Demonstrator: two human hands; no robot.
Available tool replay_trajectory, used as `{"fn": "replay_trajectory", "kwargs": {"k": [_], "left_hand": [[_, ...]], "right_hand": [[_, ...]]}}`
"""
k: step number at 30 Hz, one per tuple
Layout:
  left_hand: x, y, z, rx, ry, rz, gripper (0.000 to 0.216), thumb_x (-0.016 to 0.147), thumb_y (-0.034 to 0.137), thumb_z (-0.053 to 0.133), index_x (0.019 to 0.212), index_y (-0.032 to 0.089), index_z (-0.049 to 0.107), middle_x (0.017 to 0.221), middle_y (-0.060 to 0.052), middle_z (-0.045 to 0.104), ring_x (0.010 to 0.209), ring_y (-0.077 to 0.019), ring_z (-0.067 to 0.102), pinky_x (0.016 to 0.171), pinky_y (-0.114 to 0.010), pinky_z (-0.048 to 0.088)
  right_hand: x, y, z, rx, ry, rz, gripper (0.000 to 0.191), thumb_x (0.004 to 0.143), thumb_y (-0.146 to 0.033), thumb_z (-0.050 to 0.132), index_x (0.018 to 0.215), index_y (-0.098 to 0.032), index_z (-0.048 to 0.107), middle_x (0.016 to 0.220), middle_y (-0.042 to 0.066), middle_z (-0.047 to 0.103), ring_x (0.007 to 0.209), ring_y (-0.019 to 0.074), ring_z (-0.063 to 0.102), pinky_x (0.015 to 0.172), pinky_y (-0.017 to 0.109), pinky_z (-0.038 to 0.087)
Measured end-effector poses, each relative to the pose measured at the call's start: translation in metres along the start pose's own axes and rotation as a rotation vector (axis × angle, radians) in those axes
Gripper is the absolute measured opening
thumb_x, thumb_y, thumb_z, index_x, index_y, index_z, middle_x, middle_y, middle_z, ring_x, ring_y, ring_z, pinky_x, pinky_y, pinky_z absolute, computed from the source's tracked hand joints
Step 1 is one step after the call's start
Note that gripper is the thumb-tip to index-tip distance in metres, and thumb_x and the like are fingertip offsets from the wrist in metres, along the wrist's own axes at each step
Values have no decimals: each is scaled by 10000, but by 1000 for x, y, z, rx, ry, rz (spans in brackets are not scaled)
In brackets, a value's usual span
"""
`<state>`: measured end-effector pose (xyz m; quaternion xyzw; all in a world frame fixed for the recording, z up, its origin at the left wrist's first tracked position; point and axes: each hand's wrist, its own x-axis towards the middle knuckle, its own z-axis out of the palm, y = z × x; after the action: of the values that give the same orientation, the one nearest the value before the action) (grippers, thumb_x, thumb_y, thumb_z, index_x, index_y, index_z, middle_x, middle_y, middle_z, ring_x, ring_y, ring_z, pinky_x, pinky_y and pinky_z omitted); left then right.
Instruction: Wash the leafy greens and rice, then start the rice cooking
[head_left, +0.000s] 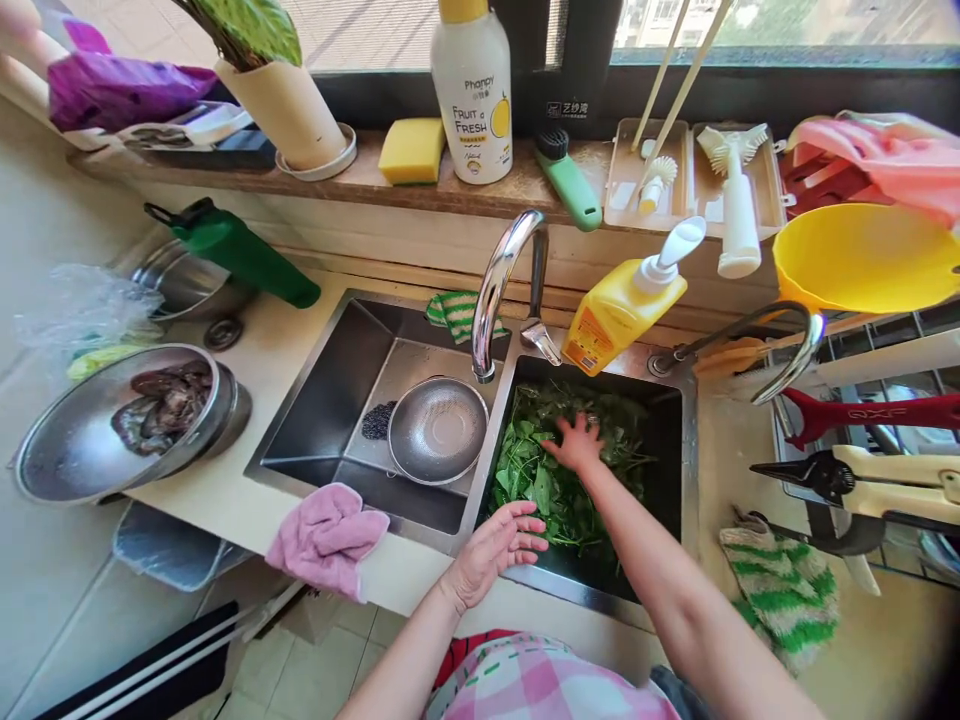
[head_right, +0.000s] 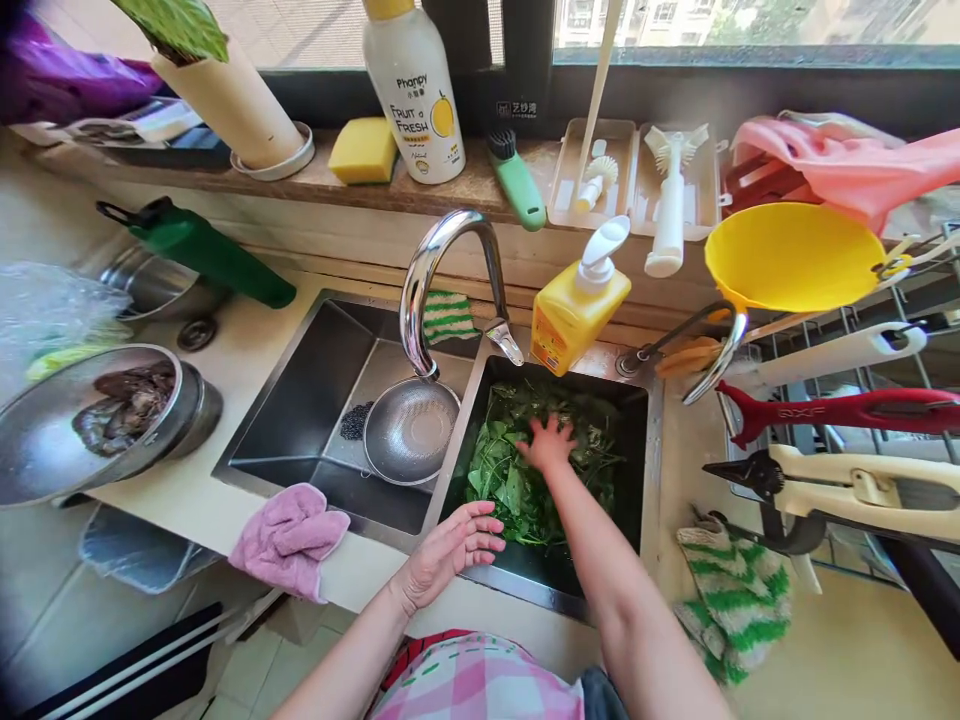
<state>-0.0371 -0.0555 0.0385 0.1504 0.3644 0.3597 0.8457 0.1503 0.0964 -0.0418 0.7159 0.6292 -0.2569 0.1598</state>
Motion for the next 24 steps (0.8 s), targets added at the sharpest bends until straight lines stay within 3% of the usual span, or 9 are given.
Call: {"fn": "replay_trajectory", "kwargs": {"k": [3, 6, 8, 11, 13, 16, 20, 22, 24], "left_hand": [[9, -6, -4, 304, 168, -2, 387, 857, 405, 532, 1170, 178, 543, 1089, -116, 599, 933, -196, 616, 816, -337, 465], [15, -7, -9, 813, 245, 129, 320, 859, 346, 508, 1133, 197, 576, 1108, -112, 600, 940, -201, 597, 864, -366, 466], [17, -5, -13, 1133, 203, 222, 314, 868, 277, 469, 1157, 225, 579, 1172, -104, 587, 1032, -219, 572, 938, -394, 442], [17, -6, -16, 1438, 184, 247, 366, 870, 204, 421, 1212, 217, 553, 1226, -112, 569, 1123, -239, 542, 977, -415, 433], [18, -10, -16, 1558, 212, 241, 399, 861, 183, 423, 1245, 211, 528, 1255, -112, 558, 1132, -243, 544, 970, -411, 449], [19, -17, -14, 1683, 255, 235, 430, 870, 180, 411, 1288, 242, 489, 1280, -85, 561, 1117, -236, 560, 950, -400, 468], [19, -20, -13, 1757, 274, 218, 431, 890, 203, 383, 1310, 252, 467, 1299, -71, 562, 1085, -227, 583, 923, -377, 482], [19, -20, -14, 1773, 270, 209, 426, 894, 215, 377, 1308, 252, 467, 1302, -69, 561, 1066, -227, 596, 913, -370, 486], [20, -20, -15, 1780, 255, 210, 419, 900, 217, 361, 1303, 250, 471, 1301, -67, 563, 1047, -225, 606, 903, -369, 489]], "right_hand": [[-45, 6, 30, -94, -32, -318, 313, 872, -371, 478, 1121, -235, 609, 1293, 132, 496, 1238, 346, 360, 918, 469, 364], [-76, 35, 40, -97, -150, -520, 225, 872, -209, 441, 956, -205, 650, 1039, 102, 612, 1084, 250, 485, 892, 364, 376], [-71, 54, 27, -49, -147, -479, 197, 835, -220, 508, 983, -199, 636, 1044, 90, 600, 1018, 224, 524, 878, 330, 388], [-30, 56, -11, 50, 59, -263, 457, 810, -356, 569, 1231, -188, 511, 1235, 134, 500, 1072, 254, 518, 898, 348, 397], [2, 36, -33, 88, 147, -98, 652, 806, -488, 554, 1373, -224, 369, 1401, 163, 344, 1190, 329, 442, 926, 422, 385], [27, -8, -37, 109, 55, 77, 812, 766, -646, 517, 1445, -306, 228, 1500, 160, 175, 1278, 429, 325, 904, 526, 381], [9, -27, -8, -60, -60, -185, 721, 711, -476, 686, 1353, -340, 388, 1481, 109, 262, 1271, 376, 357, 921, 472, 385], [-5, -10, -1, -152, -67, -287, 659, 676, -328, 743, 1275, -356, 470, 1425, 76, 363, 1240, 313, 405, 950, 428, 368], [-15, 13, -4, -182, -51, -222, 570, 721, -290, 704, 1251, -322, 496, 1337, 101, 453, 1188, 292, 458, 937, 423, 379]]}}
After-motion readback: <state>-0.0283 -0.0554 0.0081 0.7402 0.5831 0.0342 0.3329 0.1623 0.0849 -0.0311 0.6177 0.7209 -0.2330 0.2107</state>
